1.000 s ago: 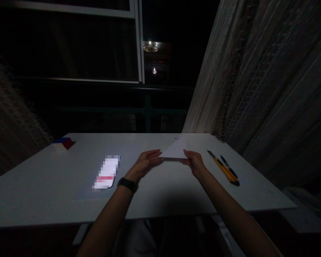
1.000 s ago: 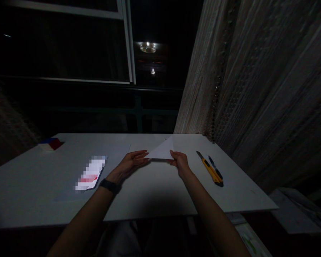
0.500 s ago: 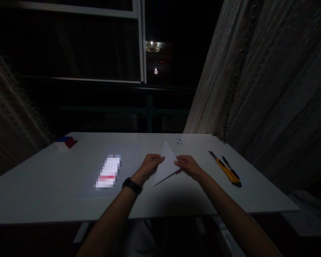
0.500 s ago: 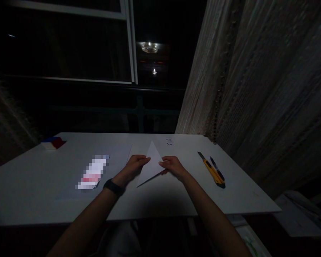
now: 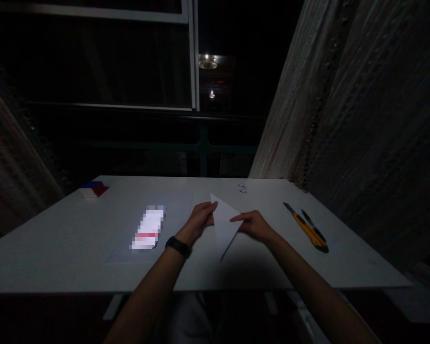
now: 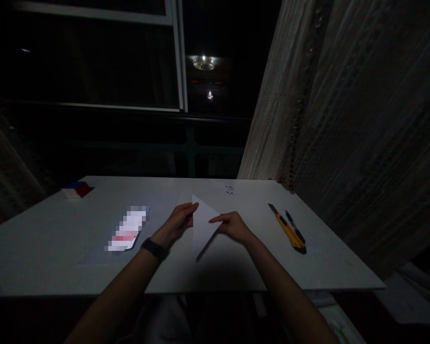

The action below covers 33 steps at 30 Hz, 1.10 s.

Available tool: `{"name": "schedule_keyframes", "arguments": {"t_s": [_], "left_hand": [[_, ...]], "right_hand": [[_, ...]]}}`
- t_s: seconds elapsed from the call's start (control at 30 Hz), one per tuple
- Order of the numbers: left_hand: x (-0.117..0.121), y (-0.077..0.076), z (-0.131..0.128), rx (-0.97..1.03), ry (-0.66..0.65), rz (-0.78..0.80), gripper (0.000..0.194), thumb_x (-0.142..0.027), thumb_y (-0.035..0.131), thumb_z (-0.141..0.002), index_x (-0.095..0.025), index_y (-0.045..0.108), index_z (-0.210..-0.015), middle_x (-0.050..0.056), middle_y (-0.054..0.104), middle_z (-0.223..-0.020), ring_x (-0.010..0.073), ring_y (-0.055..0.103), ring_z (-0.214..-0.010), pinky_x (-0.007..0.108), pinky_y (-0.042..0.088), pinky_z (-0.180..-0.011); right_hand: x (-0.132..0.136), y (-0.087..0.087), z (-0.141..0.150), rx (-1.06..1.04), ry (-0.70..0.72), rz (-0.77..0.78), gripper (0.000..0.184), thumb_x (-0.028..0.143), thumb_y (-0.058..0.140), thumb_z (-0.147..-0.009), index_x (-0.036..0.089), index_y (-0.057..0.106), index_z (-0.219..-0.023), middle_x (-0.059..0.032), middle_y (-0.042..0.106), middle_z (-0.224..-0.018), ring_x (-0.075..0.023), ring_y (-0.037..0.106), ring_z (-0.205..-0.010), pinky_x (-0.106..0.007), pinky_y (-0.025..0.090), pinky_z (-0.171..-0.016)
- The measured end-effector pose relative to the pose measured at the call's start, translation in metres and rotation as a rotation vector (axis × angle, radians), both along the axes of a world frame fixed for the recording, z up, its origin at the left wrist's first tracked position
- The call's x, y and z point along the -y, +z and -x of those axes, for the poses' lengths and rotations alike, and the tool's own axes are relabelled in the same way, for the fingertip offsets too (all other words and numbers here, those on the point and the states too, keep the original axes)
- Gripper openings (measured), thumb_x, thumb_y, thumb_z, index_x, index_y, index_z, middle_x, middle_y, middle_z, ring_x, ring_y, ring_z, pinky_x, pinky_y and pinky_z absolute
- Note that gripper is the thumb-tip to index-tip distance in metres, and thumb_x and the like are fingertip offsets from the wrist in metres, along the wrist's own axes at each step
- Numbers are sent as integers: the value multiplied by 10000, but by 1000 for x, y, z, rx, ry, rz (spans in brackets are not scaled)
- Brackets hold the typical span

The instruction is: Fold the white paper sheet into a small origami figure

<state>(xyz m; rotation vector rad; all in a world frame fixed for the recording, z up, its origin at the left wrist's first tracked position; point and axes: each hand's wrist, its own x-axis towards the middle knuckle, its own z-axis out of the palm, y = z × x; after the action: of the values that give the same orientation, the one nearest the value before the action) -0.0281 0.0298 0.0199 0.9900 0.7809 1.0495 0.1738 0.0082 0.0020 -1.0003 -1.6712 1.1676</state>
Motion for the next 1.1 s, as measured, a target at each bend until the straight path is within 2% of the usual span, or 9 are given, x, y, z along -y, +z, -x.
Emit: {"name": "schedule_keyframes", "arguments": {"t_s": [0.2,0.4,0.5,0.67,0.8,0.9,0.97,1.1], "left_hand": [[-5,0,3,78,144,-17,289,-280,706,-639,-93,623,-843,26,590,-602,87,547,-496,185,453,-465],[-5,1,3,56,203,17,284,-196,705,-612,-93,615,-861,56,626,-666,129,595,-539,220,485,-469],[-6,0,2,16,226,-13,359,-187,716,-594,-103,609,-926,59,640,-673,149,611,-558,266,517,-505],[-8,-4,-1,-47,300,-117,239,-248,728,-588,-88,626,-734,69,651,-682,149,619,-582,266,530,-560],[-7,-4,-4,-106,212,-151,354,-415,660,-667,-78,627,-769,87,654,-651,179,636,-585,319,540,-594],[-5,-3,-7,-124,165,-176,455,-513,566,-719,-78,626,-839,87,652,-646,187,640,-587,346,544,-595],[-3,-3,-9,-154,176,-227,452,-504,591,-701,-86,631,-869,86,659,-681,186,641,-615,331,544,-591],[-1,-6,-12,-237,215,-301,386,-361,717,-610,-104,651,-890,78,669,-714,173,631,-648,273,528,-595]], "right_hand": [[-1,1,-9,-36,118,96,318,278,772,-509,155,720,-798,-83,688,-856,-223,626,-791,-365,478,-744],[-1,2,-14,-144,87,167,203,243,773,-523,141,719,-690,-75,680,-779,-171,606,-702,-293,469,-653],[-2,3,-13,-271,7,177,174,248,782,-509,139,700,-618,-56,673,-731,-146,596,-668,-274,465,-649],[-7,1,-8,-446,-183,233,220,304,788,-504,149,659,-592,-18,650,-654,-129,595,-623,-285,490,-665],[-9,0,-6,-439,-308,273,257,333,786,-510,145,621,-567,3,612,-585,-110,578,-571,-255,509,-599],[-10,-1,-4,-416,-377,247,292,357,786,-501,136,603,-556,5,598,-565,-106,571,-548,-244,520,-566],[-11,-2,-4,-394,-407,219,309,369,787,-492,132,599,-557,1,597,-560,-109,568,-532,-239,521,-531],[-12,-4,-2,-337,-462,177,312,364,790,-482,130,604,-573,-3,590,-538,-106,548,-492,-219,496,-451]]}}
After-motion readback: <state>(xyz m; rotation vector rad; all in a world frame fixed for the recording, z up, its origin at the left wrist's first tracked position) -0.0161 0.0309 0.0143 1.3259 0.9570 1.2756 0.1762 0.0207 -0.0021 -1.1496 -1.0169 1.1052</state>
